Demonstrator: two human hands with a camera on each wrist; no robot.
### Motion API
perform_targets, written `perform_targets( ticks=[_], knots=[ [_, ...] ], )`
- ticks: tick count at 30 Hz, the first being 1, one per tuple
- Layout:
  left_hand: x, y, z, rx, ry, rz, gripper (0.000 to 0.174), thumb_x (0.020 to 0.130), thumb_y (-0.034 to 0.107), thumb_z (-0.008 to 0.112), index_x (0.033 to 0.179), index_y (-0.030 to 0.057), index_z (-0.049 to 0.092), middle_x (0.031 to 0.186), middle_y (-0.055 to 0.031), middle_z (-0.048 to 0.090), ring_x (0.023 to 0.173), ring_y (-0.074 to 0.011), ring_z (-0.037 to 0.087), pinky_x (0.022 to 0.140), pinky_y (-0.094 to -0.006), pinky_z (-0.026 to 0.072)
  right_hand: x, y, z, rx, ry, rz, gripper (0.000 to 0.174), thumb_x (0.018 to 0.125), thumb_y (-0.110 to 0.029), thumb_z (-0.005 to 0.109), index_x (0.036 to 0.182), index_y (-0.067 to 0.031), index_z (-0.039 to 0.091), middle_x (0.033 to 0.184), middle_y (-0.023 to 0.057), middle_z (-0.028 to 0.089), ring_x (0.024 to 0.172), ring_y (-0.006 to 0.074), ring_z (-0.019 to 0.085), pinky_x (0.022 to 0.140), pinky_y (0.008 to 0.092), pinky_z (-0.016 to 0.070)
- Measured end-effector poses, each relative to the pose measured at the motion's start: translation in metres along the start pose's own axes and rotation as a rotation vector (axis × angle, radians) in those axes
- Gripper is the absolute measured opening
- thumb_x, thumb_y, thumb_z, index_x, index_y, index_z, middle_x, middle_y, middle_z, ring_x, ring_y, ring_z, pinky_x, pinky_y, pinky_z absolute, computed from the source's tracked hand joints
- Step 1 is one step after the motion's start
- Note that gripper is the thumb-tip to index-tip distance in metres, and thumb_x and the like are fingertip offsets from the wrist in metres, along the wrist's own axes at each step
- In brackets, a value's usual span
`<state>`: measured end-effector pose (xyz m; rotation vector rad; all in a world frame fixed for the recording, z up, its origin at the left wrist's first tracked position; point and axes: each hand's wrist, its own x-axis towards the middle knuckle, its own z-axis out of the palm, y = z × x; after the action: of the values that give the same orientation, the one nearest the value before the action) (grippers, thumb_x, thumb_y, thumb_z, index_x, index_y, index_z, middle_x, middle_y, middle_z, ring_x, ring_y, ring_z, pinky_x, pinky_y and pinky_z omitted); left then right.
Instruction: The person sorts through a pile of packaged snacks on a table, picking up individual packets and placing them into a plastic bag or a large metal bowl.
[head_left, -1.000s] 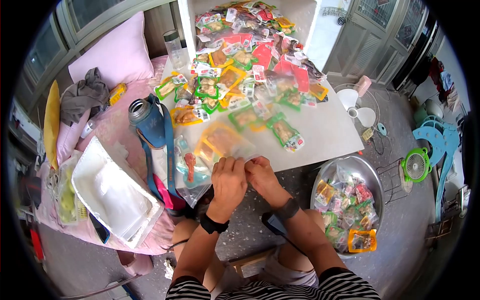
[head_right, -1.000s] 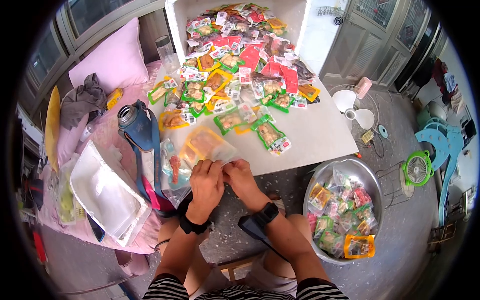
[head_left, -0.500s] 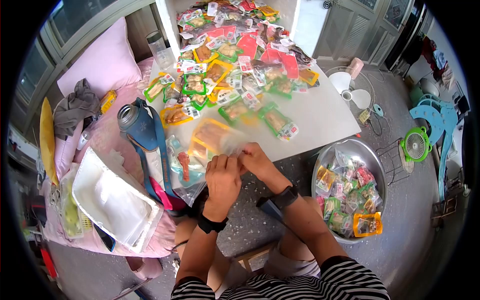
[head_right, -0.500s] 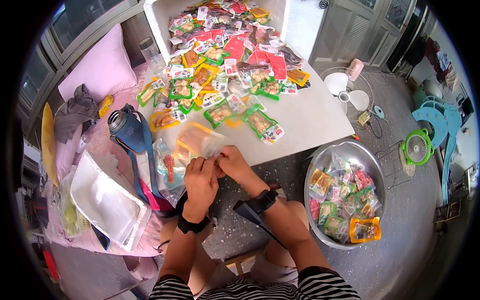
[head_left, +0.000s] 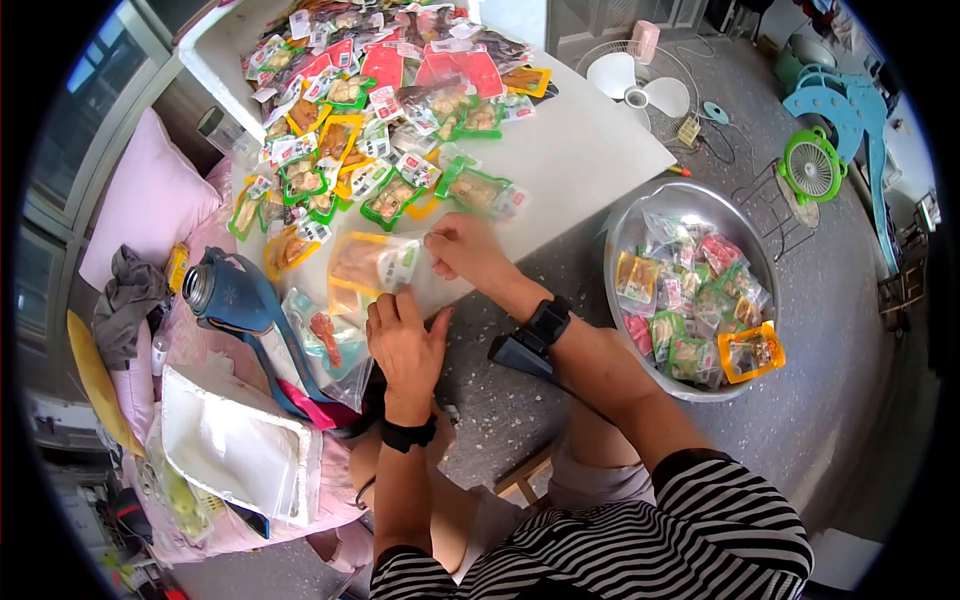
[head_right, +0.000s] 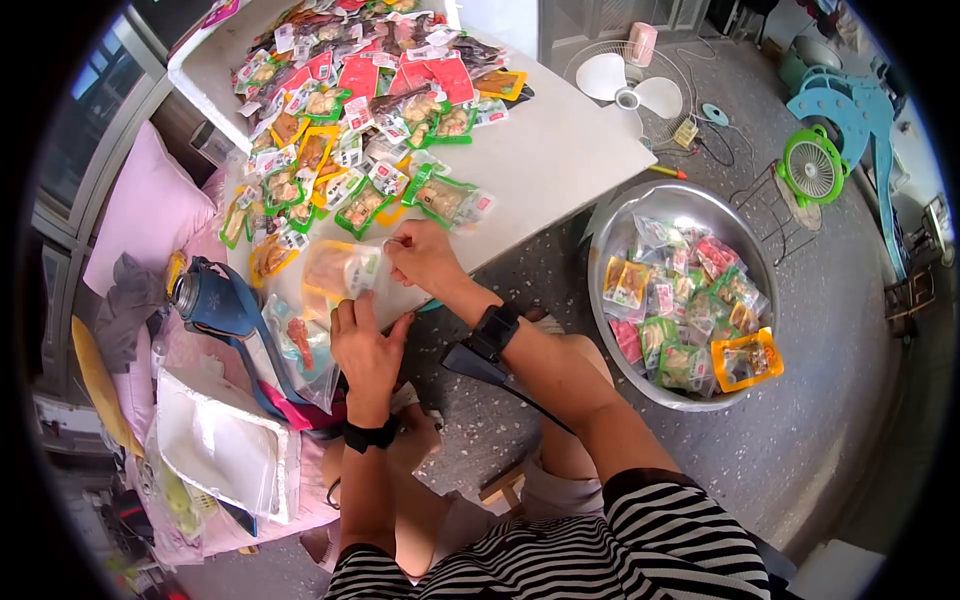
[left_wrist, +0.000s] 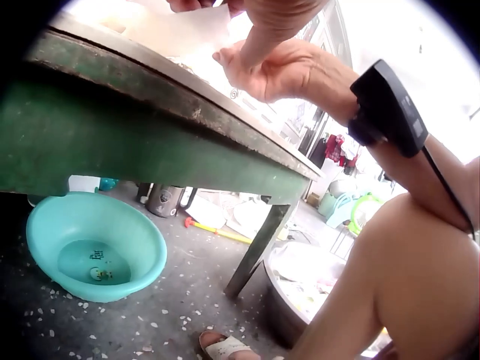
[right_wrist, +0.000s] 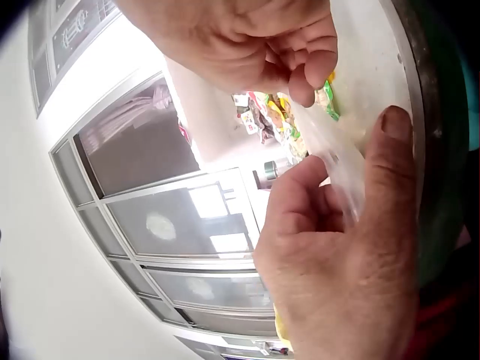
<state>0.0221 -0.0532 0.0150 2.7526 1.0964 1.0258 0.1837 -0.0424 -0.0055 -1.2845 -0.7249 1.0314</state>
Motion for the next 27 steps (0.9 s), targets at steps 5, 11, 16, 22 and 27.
perform_targets(
  ticks=[5, 11, 16, 22, 27],
  knots=[
    [-0.006, -0.008, 0.017, 0.069, -0.024, 0.061, 0.020, 0.078, 0.004, 0.063, 0.098, 0.0010, 0.060, 0.083, -0.0140, 0.052, 0.078, -0.0353, 0.053, 0.069, -0.0449, 0.0450, 0.007, -0.001, -0.011, 0.133, 0.023, 0.073, 0.019, 0.088, -0.018, 0.063, 0.086, 0.0010, 0.061, 0.068, 0.0058, 0.062, 0.051, 0.0103, 0.058, 0.045, 0.0236, 0.0484],
    [-0.004, -0.012, 0.010, 0.035, 0.058, 0.127, 0.016, 0.077, -0.004, 0.059, 0.091, -0.0016, 0.065, 0.081, -0.0161, 0.055, 0.076, -0.0373, 0.054, 0.065, -0.0476, 0.0450, -0.013, -0.008, -0.013, -0.118, -0.045, 0.077, 0.057, 0.083, -0.053, 0.065, 0.063, -0.0002, 0.058, 0.058, 0.0101, 0.061, 0.047, 0.0139, 0.059, 0.040, 0.0259, 0.0459],
    [-0.005, -0.010, 0.010, 0.081, 0.035, 0.167, 0.013, 0.081, -0.005, 0.059, 0.092, -0.0035, 0.066, 0.079, -0.0163, 0.056, 0.075, -0.0359, 0.055, 0.065, -0.0457, 0.0455, -0.032, 0.011, 0.013, -0.276, -0.081, -0.183, 0.038, 0.082, -0.023, 0.061, 0.054, 0.0029, 0.055, 0.054, 0.0165, 0.060, 0.047, 0.0254, 0.061, 0.048, 0.0332, 0.0505],
    [-0.003, -0.005, 0.007, -0.101, 0.039, 0.125, 0.016, 0.085, 0.002, 0.060, 0.100, -0.0020, 0.067, 0.079, -0.0147, 0.055, 0.074, -0.0319, 0.056, 0.064, -0.0410, 0.0453, -0.014, 0.021, 0.025, -0.546, 0.130, -0.359, 0.013, 0.074, -0.007, 0.059, 0.068, 0.0033, 0.065, 0.073, 0.0239, 0.064, 0.074, 0.0381, 0.066, 0.067, 0.0439, 0.0538],
    [-0.004, -0.006, -0.003, -0.181, 0.086, 0.004, 0.021, 0.092, 0.016, 0.059, 0.100, -0.0018, 0.067, 0.080, -0.0151, 0.059, 0.069, -0.0306, 0.056, 0.065, -0.0391, 0.0429, -0.005, 0.023, 0.021, -0.500, 0.302, -0.419, 0.008, 0.077, -0.007, 0.059, 0.073, 0.0005, 0.057, 0.073, 0.0230, 0.060, 0.073, 0.0433, 0.059, 0.065, 0.0505, 0.0460]
  ],
)
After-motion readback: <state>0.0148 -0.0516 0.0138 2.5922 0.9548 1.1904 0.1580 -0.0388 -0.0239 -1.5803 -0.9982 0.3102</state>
